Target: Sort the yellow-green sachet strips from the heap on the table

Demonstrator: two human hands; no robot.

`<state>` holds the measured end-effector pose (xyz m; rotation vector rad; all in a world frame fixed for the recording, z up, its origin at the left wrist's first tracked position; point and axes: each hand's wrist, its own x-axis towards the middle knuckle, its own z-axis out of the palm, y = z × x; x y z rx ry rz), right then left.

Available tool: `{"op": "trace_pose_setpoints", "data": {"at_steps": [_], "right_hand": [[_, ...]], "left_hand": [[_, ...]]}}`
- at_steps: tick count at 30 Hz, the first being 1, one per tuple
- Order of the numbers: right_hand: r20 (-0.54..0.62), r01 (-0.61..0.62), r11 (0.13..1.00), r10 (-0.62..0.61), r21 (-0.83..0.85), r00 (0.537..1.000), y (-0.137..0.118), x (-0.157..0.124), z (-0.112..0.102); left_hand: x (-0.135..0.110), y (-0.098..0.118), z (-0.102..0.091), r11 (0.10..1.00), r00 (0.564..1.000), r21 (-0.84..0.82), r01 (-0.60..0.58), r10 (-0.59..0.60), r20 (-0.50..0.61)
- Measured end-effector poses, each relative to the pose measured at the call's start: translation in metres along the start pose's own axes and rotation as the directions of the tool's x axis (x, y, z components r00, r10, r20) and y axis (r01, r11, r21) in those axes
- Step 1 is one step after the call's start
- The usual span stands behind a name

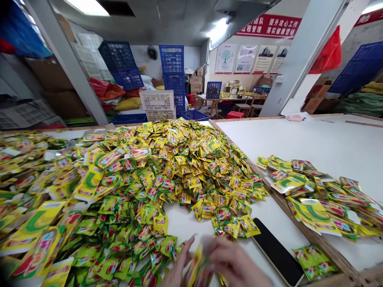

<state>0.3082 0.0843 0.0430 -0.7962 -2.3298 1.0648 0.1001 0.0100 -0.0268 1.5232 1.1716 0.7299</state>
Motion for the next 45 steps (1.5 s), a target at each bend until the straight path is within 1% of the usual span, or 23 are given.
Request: {"op": "trace_pose_setpoints", "data": {"at_steps": [1,3,5,7,8,10,11,12,13,14,16,18,20,23,27,31,36,38,39,40,41,43,45], "right_hand": [[-0.167,-0.059,0.994,0.043,-0.097,0.985,0.011,-0.005,-0.023],[-0.422,-0.237,0.926,0.097,-0.294,0.901,0.039,-0.015,-0.078],[-0.661,-0.466,0.735,0.032,-0.493,0.75,0.067,-0.024,-0.131],[-0.72,-0.59,0.517,-0.077,-0.62,0.689,0.084,-0.022,-0.161],[-0.728,-0.612,0.455,-0.128,-0.647,0.674,0.086,-0.015,-0.163],[-0.709,-0.567,0.494,-0.158,-0.659,0.687,0.077,0.011,-0.136],[-0.683,-0.505,0.577,-0.132,-0.642,0.718,0.068,0.029,-0.11],[-0.58,-0.393,0.694,-0.043,-0.603,0.814,0.056,0.049,-0.078],[-0.381,-0.263,0.791,0.041,-0.553,0.924,0.044,0.069,-0.042],[-0.234,-0.167,0.828,0.044,-0.535,0.971,0.033,0.089,-0.005],[-0.023,-0.027,0.866,0.018,-0.5,1.0,0.016,0.121,0.06],[0.108,0.015,0.879,0.042,-0.477,0.993,0.009,0.142,0.102],[0.17,-0.003,0.885,0.093,-0.466,0.981,0.011,0.15,0.118],[0.197,-0.047,0.904,0.143,-0.426,0.97,0.014,0.145,0.106],[0.26,0.041,0.976,0.016,-0.212,0.965,-0.007,0.123,0.078],[0.35,0.1,0.983,-0.149,0.154,0.925,-0.033,0.111,0.088],[0.361,-0.091,0.991,0.119,-0.094,0.925,-0.041,0.104,0.114],[0.373,-0.059,0.97,0.147,-0.237,0.916,-0.038,0.095,0.119],[0.381,-0.006,0.949,0.133,-0.316,0.915,-0.034,0.089,0.121],[0.377,0.057,0.914,0.108,-0.401,0.92,-0.029,0.084,0.123],[0.369,0.123,0.869,0.072,-0.479,0.927,-0.022,0.078,0.127],[0.342,0.229,0.773,-0.017,-0.591,0.94,-0.005,0.067,0.135],[0.321,0.271,0.719,-0.07,-0.64,0.945,0.011,0.059,0.142]], "left_hand": [[-0.001,-0.001,-0.005,0.975,0.996,0.211,-0.067,0.076,-0.037],[-0.005,-0.008,-0.019,0.795,0.971,0.595,-0.113,0.216,-0.106],[-0.011,-0.021,-0.033,0.611,0.934,0.788,-0.069,0.317,-0.164],[-0.018,-0.038,-0.044,0.494,0.902,0.867,-0.063,0.399,-0.162],[-0.021,-0.047,-0.047,0.456,0.887,0.885,-0.095,0.442,-0.133],[-0.029,-0.059,-0.049,0.48,0.846,0.865,-0.145,0.514,-0.143],[-0.033,-0.062,-0.048,0.564,0.822,0.817,-0.123,0.519,-0.235],[-0.038,-0.063,-0.047,0.685,0.79,0.726,-0.061,0.477,-0.384],[-0.043,-0.062,-0.046,0.813,0.745,0.583,0.021,0.376,-0.551],[-0.048,-0.059,-0.046,0.915,0.68,0.388,0.109,0.217,-0.701],[-0.056,-0.052,-0.048,0.977,0.546,-0.03,0.21,-0.143,-0.825],[-0.062,-0.044,-0.054,0.927,0.483,-0.321,0.192,-0.374,-0.791],[-0.066,-0.038,-0.06,0.88,0.451,-0.457,0.129,-0.463,-0.763],[-0.069,-0.036,-0.064,0.851,0.417,-0.514,0.102,-0.506,-0.755],[-0.067,-0.034,-0.059,0.841,0.57,-0.513,0.174,-0.511,-0.644],[-0.066,-0.023,-0.055,0.868,0.681,-0.451,0.207,-0.459,-0.571],[-0.074,-0.003,-0.049,0.965,0.845,-0.231,0.125,-0.225,-0.485],[-0.086,0.004,-0.053,0.985,0.856,-0.074,0.155,-0.171,-0.488],[-0.095,0.007,-0.058,0.974,0.827,0.015,0.227,-0.184,-0.531],[-0.105,0.008,-0.065,0.934,0.764,0.097,0.345,-0.219,-0.607],[-0.118,0.008,-0.073,0.855,0.666,0.166,0.491,-0.245,-0.704],[-0.143,0.004,-0.092,0.588,0.414,0.226,0.776,-0.206,-0.887],[-0.164,-0.006,-0.107,0.295,0.279,0.249,0.922,-0.063,-0.958]]}}
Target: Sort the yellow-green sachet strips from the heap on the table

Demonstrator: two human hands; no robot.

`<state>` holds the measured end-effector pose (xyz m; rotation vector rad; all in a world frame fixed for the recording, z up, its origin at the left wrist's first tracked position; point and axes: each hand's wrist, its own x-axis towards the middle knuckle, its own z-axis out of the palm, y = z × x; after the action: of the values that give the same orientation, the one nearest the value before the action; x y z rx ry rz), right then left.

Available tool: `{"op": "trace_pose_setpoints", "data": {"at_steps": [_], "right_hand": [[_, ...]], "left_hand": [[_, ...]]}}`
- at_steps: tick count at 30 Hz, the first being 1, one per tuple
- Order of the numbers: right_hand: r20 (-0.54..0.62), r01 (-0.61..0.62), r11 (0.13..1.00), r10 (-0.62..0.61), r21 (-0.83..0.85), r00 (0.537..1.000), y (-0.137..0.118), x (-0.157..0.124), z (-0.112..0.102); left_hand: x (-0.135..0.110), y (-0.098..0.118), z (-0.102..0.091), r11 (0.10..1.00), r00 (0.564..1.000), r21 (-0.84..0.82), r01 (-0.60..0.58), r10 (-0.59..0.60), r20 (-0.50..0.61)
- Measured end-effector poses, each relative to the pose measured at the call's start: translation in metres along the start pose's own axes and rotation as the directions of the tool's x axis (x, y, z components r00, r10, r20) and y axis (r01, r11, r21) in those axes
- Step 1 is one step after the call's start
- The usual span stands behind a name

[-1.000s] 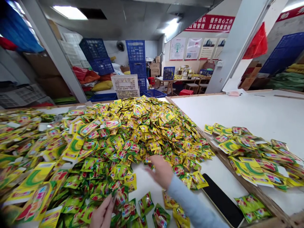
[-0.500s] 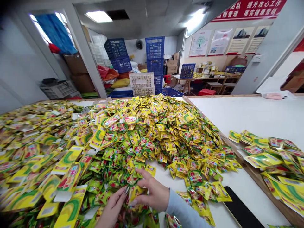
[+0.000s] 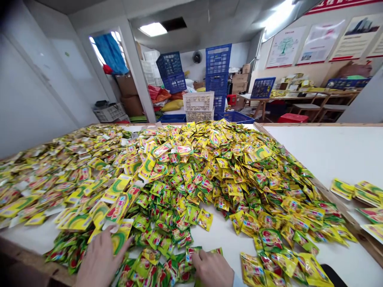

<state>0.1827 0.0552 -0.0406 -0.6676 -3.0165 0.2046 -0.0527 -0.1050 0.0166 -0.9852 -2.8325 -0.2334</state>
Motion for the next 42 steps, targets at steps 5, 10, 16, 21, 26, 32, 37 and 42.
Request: {"op": "trace_pose_setpoints", "data": {"at_steps": [5,10,16,21,26,32,37,42], "right_hand": [[0.075,-0.153,0.966,0.14,0.209,0.987,0.016,-0.01,-0.016],[-0.066,-0.099,0.564,0.266,0.82,0.962,0.029,-0.018,-0.082],[-0.175,0.183,0.021,0.411,0.983,0.895,0.015,-0.003,-0.111],[-0.282,0.151,0.417,0.274,0.896,0.919,0.014,0.001,-0.121],[-0.03,-0.039,0.759,0.078,0.65,0.997,0.013,-0.016,-0.141],[-0.066,0.038,0.754,0.008,0.656,0.998,0.019,-0.022,-0.147],[-0.051,0.13,0.74,-0.128,0.66,0.99,0.025,-0.03,-0.129],[0.051,0.079,0.661,-0.176,0.746,0.983,0.032,-0.054,-0.117]], "left_hand": [[0.006,-0.009,0.013,0.995,0.997,0.096,-0.031,0.024,0.077],[-0.001,0.042,0.002,0.765,0.98,-0.642,0.047,0.089,0.178],[-0.027,0.125,-0.006,0.095,0.633,-0.824,0.559,0.592,0.498],[-0.038,0.148,0.008,0.186,0.54,-0.869,0.458,0.719,0.438],[-0.044,0.152,0.033,0.202,0.463,-0.884,0.421,0.79,0.401],[-0.039,0.147,0.026,0.217,0.366,-0.834,0.507,0.822,0.437],[-0.037,0.142,0.026,0.321,0.306,-0.844,0.43,0.828,0.47],[-0.051,0.157,0.045,0.347,0.24,-0.882,0.32,0.871,0.429]]}}
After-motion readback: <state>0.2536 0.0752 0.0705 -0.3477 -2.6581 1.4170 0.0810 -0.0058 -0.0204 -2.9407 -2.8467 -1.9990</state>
